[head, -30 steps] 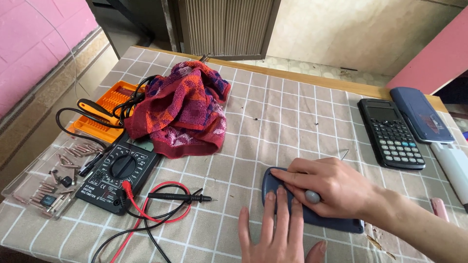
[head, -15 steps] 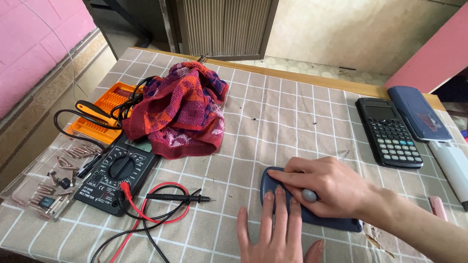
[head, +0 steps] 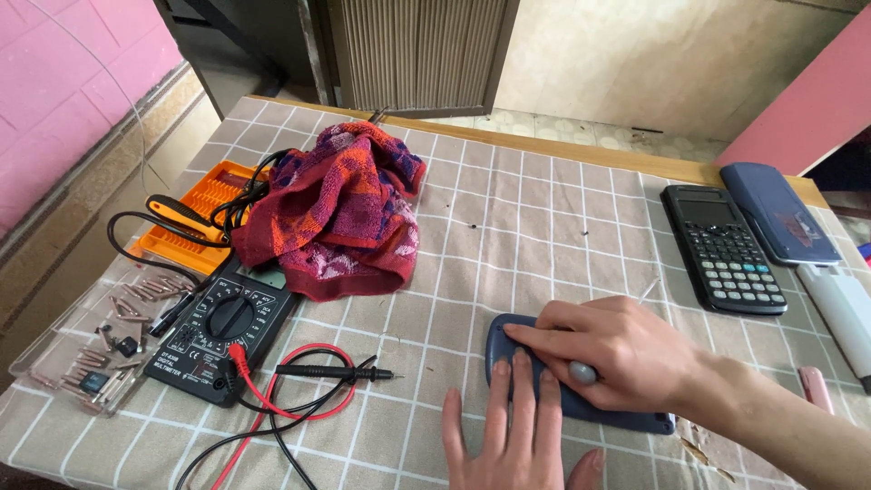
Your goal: Using a screwdriver to scrape and pry the edges of a calculator's plastic shell on a repair bench.
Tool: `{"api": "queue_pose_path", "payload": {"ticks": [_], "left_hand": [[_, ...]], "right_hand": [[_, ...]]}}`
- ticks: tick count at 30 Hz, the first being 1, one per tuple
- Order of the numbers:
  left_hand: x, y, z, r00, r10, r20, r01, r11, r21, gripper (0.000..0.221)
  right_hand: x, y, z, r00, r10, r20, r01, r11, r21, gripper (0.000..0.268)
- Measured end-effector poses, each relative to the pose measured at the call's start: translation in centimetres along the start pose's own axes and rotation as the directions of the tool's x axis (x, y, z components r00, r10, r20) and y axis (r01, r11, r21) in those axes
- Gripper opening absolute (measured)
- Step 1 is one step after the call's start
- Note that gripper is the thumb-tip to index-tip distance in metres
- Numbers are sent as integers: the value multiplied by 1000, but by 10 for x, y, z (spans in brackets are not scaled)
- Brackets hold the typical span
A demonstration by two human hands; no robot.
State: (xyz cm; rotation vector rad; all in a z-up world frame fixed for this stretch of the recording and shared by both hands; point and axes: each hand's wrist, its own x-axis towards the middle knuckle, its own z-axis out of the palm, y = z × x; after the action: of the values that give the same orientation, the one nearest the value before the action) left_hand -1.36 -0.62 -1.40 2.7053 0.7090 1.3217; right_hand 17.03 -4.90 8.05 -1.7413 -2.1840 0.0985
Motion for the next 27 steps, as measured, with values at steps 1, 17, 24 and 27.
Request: {"api": "queue_pose_path", "payload": {"ticks": [1,17,24,27], "left_hand": [[-1,0,2,1000,4,-4,-4,1000,3,69],[7,4,-18,988,8,151,-9,1000,3,66],[10,5,-21,987,42,158,-43,999,3,70],[8,6,-19,985,50,163,-54,998,18,75]], "right_hand": [[-1,-1,-2,999,5,-53,-8,998,-58,45],[66,-55,-82,530,638,-559,-549,760,348,32],[66,-47,-74,522,599,-607,-551,780,296,32],[66,-43,-71,531,599,-599,-546,783,299,29]]}}
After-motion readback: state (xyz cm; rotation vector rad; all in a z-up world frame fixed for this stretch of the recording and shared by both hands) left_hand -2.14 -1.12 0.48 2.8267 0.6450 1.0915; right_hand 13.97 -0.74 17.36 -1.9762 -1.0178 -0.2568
